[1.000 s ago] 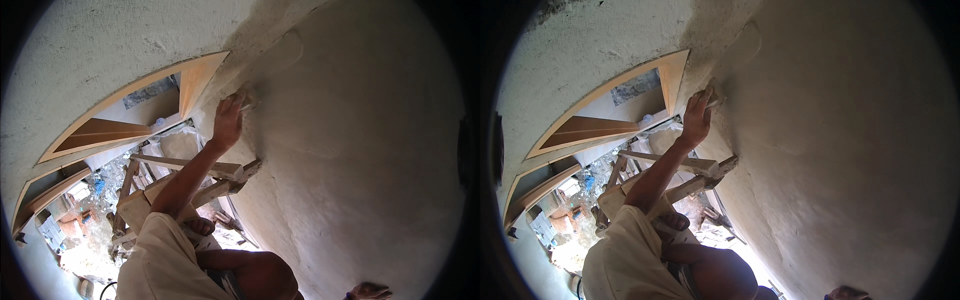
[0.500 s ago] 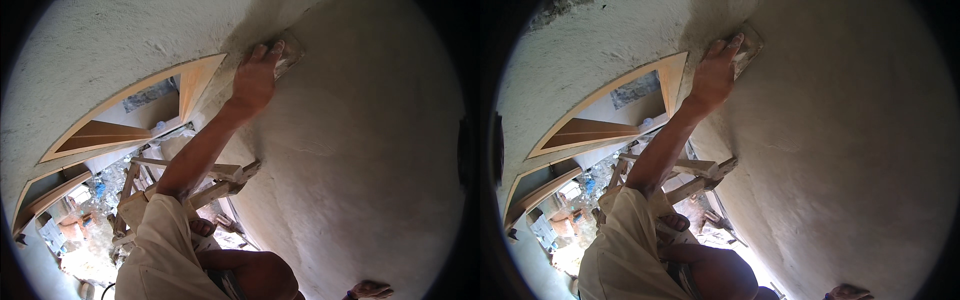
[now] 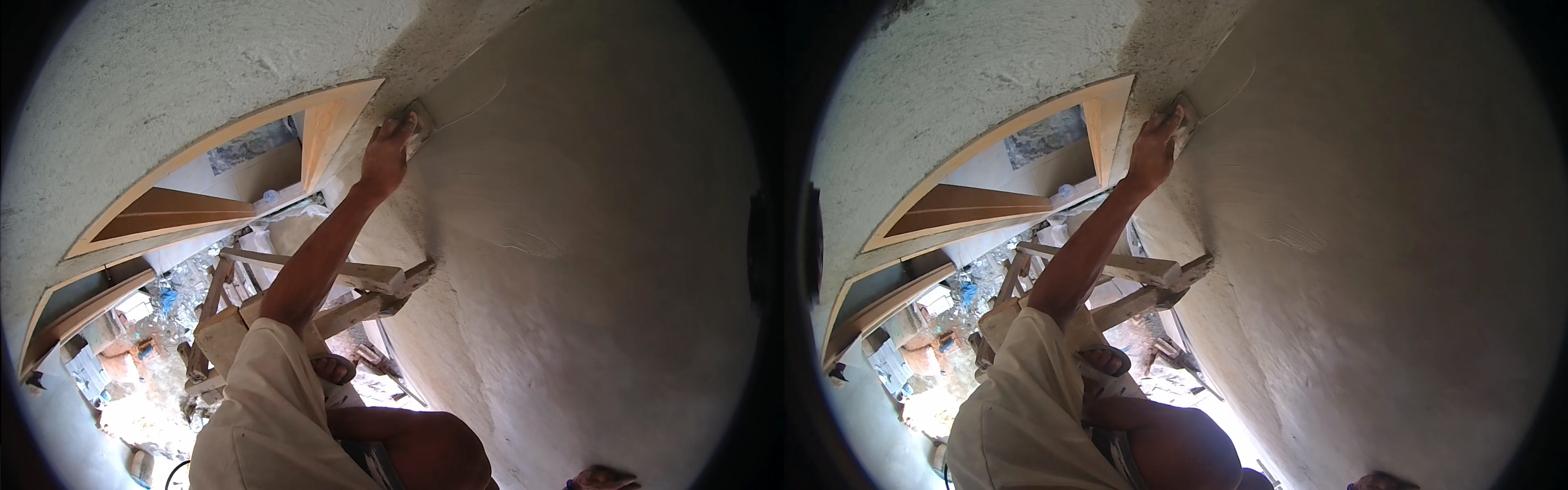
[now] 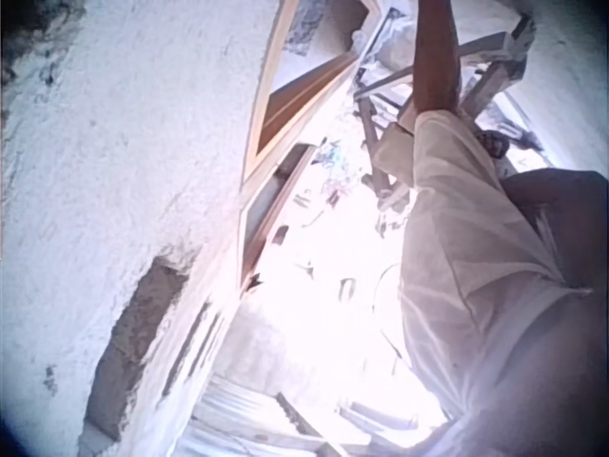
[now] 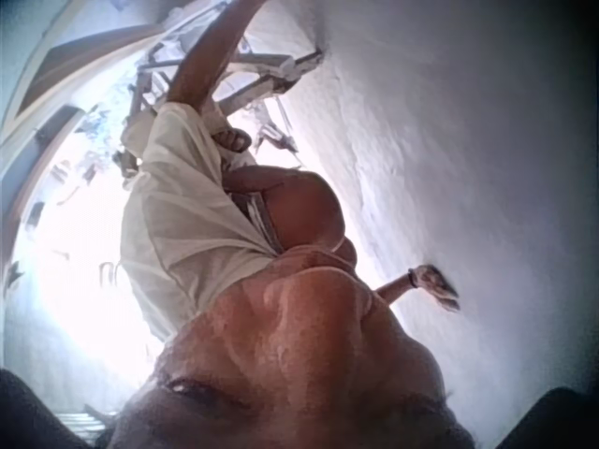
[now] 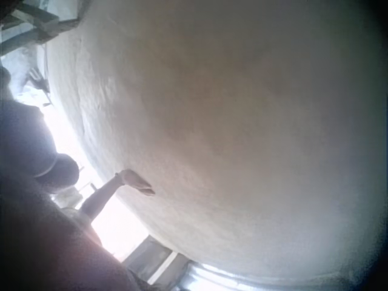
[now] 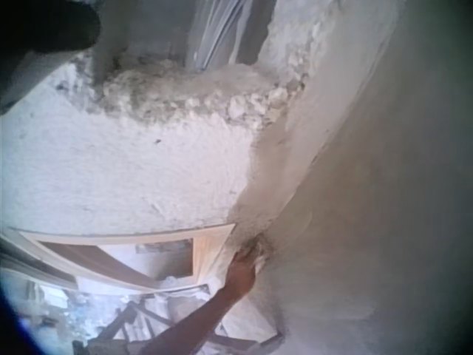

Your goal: The person smooths wet plaster onto a wall using a hand float, repeatedly dipping a trowel into a bucket to transfer plaster to the float and then spreading it across the wall surface.

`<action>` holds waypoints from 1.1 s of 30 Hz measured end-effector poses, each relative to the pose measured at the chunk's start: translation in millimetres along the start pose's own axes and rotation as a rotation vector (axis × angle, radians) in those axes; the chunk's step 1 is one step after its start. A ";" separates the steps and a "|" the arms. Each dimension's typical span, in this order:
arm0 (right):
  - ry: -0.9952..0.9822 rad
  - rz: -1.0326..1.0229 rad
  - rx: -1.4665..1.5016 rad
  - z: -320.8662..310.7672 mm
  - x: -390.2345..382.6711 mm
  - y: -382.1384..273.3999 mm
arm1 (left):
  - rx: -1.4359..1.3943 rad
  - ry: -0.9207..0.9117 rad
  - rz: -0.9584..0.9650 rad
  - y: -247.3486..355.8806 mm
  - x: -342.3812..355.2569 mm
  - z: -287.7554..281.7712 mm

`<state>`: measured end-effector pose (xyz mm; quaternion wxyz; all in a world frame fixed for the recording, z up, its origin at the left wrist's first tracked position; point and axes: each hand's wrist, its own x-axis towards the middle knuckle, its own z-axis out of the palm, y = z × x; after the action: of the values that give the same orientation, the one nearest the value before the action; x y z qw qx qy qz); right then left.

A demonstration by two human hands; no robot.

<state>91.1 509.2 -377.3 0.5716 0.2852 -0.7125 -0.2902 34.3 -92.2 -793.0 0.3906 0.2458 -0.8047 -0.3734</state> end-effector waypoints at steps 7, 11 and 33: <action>-0.011 -0.007 -0.011 0.5 -9.0 6.6 | -0.041 -0.110 -0.114 -39.1 -29.3 21.9; -0.001 0.029 -0.002 2.1 -9.7 4.2 | -0.045 -0.070 -0.100 -57.5 -41.3 33.9; 0.100 -0.012 0.006 -0.5 6.9 -7.1 | -0.041 0.056 0.151 141.3 51.1 -97.0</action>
<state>90.8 499.2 -377.9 0.6037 0.3055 -0.6823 -0.2770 69.0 -82.1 -617.8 0.4451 0.1865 -0.8019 -0.3523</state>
